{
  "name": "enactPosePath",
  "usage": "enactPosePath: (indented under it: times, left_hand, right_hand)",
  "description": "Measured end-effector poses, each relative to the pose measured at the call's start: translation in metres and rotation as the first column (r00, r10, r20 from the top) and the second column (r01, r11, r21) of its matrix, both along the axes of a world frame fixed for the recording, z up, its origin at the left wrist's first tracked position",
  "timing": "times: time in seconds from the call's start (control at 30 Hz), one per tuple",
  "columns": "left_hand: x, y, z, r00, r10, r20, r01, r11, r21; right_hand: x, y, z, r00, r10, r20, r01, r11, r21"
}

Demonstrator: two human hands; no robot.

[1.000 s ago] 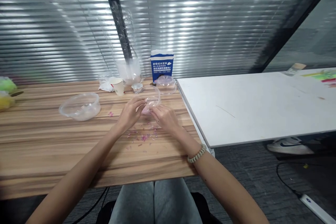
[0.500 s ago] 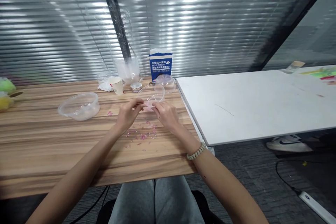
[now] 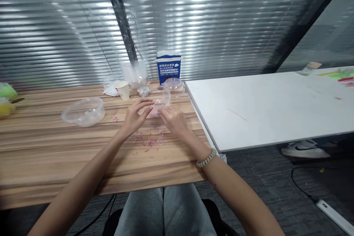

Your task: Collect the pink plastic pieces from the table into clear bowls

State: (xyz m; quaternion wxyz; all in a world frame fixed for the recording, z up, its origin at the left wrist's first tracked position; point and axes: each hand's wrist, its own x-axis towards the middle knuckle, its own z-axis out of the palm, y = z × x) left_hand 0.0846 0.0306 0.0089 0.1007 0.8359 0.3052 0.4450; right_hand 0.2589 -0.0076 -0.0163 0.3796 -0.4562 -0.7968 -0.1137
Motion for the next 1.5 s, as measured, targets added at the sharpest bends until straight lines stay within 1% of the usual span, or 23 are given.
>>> enactPosePath:
  times: [0.07,0.1,0.13,0.17,0.23,0.3,0.37,0.43,0.53,0.63,0.8,0.93,1.0,1.07,1.17,1.27,1.4,1.5]
  left_hand:
    - [0.001,-0.005,0.004,0.999,-0.05,-0.013,0.051,0.997,0.053]
    - [0.002,-0.007,0.005,0.994,-0.095,-0.056,0.097,0.994,0.046]
    - [0.002,-0.008,0.005,0.981,-0.154,-0.119,0.156,0.988,0.011]
    - [0.003,-0.009,0.004,0.956,-0.224,-0.191,0.219,0.975,-0.049]
    - [0.003,-0.009,0.0,0.873,-0.367,-0.321,0.313,0.926,-0.209]
    - [0.003,-0.007,-0.006,0.79,-0.47,-0.393,0.348,0.872,-0.344]
    - [0.003,-0.005,-0.012,0.757,-0.509,-0.41,0.347,0.844,-0.408]
    - [0.003,-0.003,-0.016,0.762,-0.51,-0.399,0.346,0.841,-0.415]
    - [0.004,-0.002,-0.019,0.777,-0.51,-0.368,0.346,0.835,-0.427]
    - [0.005,-0.002,-0.018,0.776,-0.519,-0.359,0.332,0.82,-0.466]
    - [0.003,-0.002,-0.014,0.789,-0.497,-0.361,0.279,0.814,-0.51]
    - [-0.001,-0.002,-0.012,0.797,-0.51,-0.324,0.26,0.774,-0.578]
    - [-0.001,-0.002,-0.012,0.798,-0.516,-0.311,0.264,0.764,-0.589]
    - [0.0,-0.002,-0.013,0.803,-0.502,-0.322,0.26,0.781,-0.568]
    - [0.002,-0.003,-0.015,0.81,-0.457,-0.369,0.23,0.825,-0.517]
    - [0.004,-0.003,-0.016,0.802,-0.428,-0.416,0.211,0.855,-0.473]
    - [0.004,-0.004,-0.015,0.797,-0.406,-0.448,0.203,0.878,-0.434]
    - [0.005,-0.004,-0.015,0.801,-0.376,-0.465,0.171,0.889,-0.425]
  right_hand:
    - [0.002,0.002,-0.001,0.997,-0.065,-0.045,0.065,0.998,-0.01]
    - [0.002,0.003,-0.002,0.993,-0.096,-0.063,0.095,0.995,-0.021]
    - [0.003,0.004,-0.004,0.989,-0.124,-0.075,0.122,0.992,-0.035]
    - [0.004,0.006,-0.005,0.985,-0.148,-0.084,0.144,0.988,-0.046]
    - [0.005,0.007,-0.006,0.98,-0.178,-0.094,0.174,0.983,-0.054]
    - [0.005,0.008,-0.007,0.977,-0.187,-0.1,0.183,0.982,-0.046]
    - [0.005,0.007,-0.006,0.979,-0.175,-0.103,0.172,0.984,-0.043]
    - [0.005,0.007,-0.006,0.982,-0.158,-0.102,0.154,0.987,-0.05]
    - [0.004,0.006,-0.005,0.984,-0.15,-0.092,0.146,0.988,-0.05]
    - [0.004,0.006,-0.005,0.984,-0.159,-0.084,0.156,0.987,-0.039]
    - [0.004,0.006,-0.004,0.987,-0.143,-0.079,0.138,0.989,-0.059]
    - [0.004,0.006,-0.005,0.986,-0.145,-0.081,0.139,0.988,-0.069]
    - [0.004,0.006,-0.006,0.986,-0.14,-0.087,0.134,0.989,-0.063]
    - [0.004,0.007,-0.006,0.988,-0.134,-0.083,0.129,0.99,-0.055]
    - [0.004,0.007,-0.006,0.988,-0.137,-0.071,0.134,0.99,-0.045]
    - [0.004,0.007,-0.006,0.988,-0.141,-0.063,0.138,0.989,-0.047]
    - [0.003,0.006,-0.005,0.988,-0.141,-0.058,0.138,0.989,-0.05]
    - [0.003,0.006,-0.005,0.988,-0.145,-0.044,0.143,0.989,-0.047]
